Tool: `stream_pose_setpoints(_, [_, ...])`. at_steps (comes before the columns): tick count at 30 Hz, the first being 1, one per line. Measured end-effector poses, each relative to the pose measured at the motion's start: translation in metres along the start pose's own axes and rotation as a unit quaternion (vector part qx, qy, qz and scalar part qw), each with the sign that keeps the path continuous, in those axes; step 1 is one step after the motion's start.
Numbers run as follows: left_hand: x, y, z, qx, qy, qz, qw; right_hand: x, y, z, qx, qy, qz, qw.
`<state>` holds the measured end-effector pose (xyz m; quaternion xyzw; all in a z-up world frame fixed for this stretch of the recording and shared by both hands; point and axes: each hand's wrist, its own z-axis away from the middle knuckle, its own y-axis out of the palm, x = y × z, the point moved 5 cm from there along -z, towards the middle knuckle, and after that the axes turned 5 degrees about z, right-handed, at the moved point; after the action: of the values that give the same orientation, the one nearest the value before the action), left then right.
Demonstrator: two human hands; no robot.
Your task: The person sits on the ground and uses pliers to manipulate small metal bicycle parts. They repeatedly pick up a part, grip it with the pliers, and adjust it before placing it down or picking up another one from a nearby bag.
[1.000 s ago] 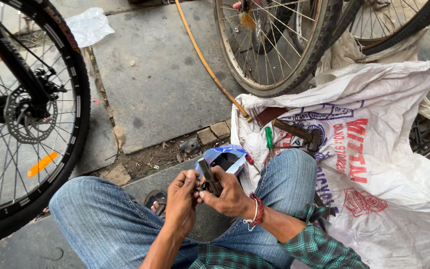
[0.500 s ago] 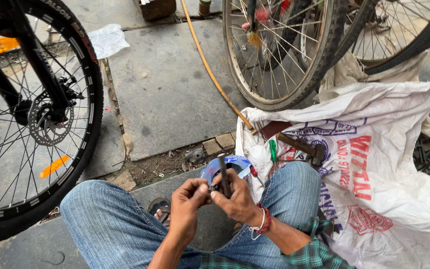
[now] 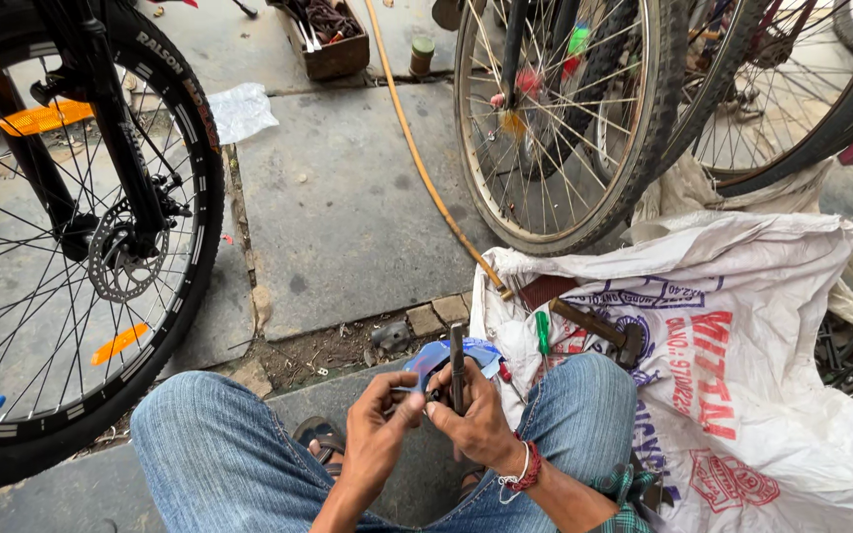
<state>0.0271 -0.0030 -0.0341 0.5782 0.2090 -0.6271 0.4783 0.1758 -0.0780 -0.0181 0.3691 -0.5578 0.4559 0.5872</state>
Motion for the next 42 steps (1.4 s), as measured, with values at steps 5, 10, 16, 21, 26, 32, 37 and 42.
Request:
stream_pose_setpoints(5, [0.007,-0.002,-0.003,0.002,0.018,0.042,0.999,0.006,-0.002,-0.005,-0.004,-0.023,-0.024,0.999])
stream_pose_setpoints(10, [0.016,-0.008,-0.006,-0.053,-0.059,-0.077,0.994,0.006,0.0,-0.004,0.005,-0.016,-0.012,1.0])
stream_pose_setpoints(16, [-0.002,-0.011,-0.003,-0.069,-0.093,-0.141,0.983,0.006,0.005,0.0,0.039,-0.055,0.027,0.997])
stream_pose_setpoints(21, [-0.026,0.005,0.001,0.037,0.055,0.028,0.997,0.001,-0.002,-0.002,0.003,0.017,-0.01,1.0])
stream_pose_setpoints(26, [-0.022,0.001,0.001,0.012,0.095,-0.084,0.992,0.003,-0.005,-0.004,0.0,-0.065,-0.037,0.997])
stream_pose_setpoints(32, [-0.015,-0.006,0.004,-0.067,0.105,-0.252,0.96,-0.002,-0.002,-0.002,0.011,-0.027,-0.017,0.999])
stream_pose_setpoints(37, [0.015,-0.017,-0.006,-0.073,-0.023,-0.187,0.979,0.001,0.0,0.001,0.047,-0.079,-0.003,0.996])
stream_pose_setpoints(42, [0.029,-0.017,-0.008,-0.048,-0.118,0.083,0.988,-0.001,-0.002,0.001,0.052,-0.077,0.024,0.995])
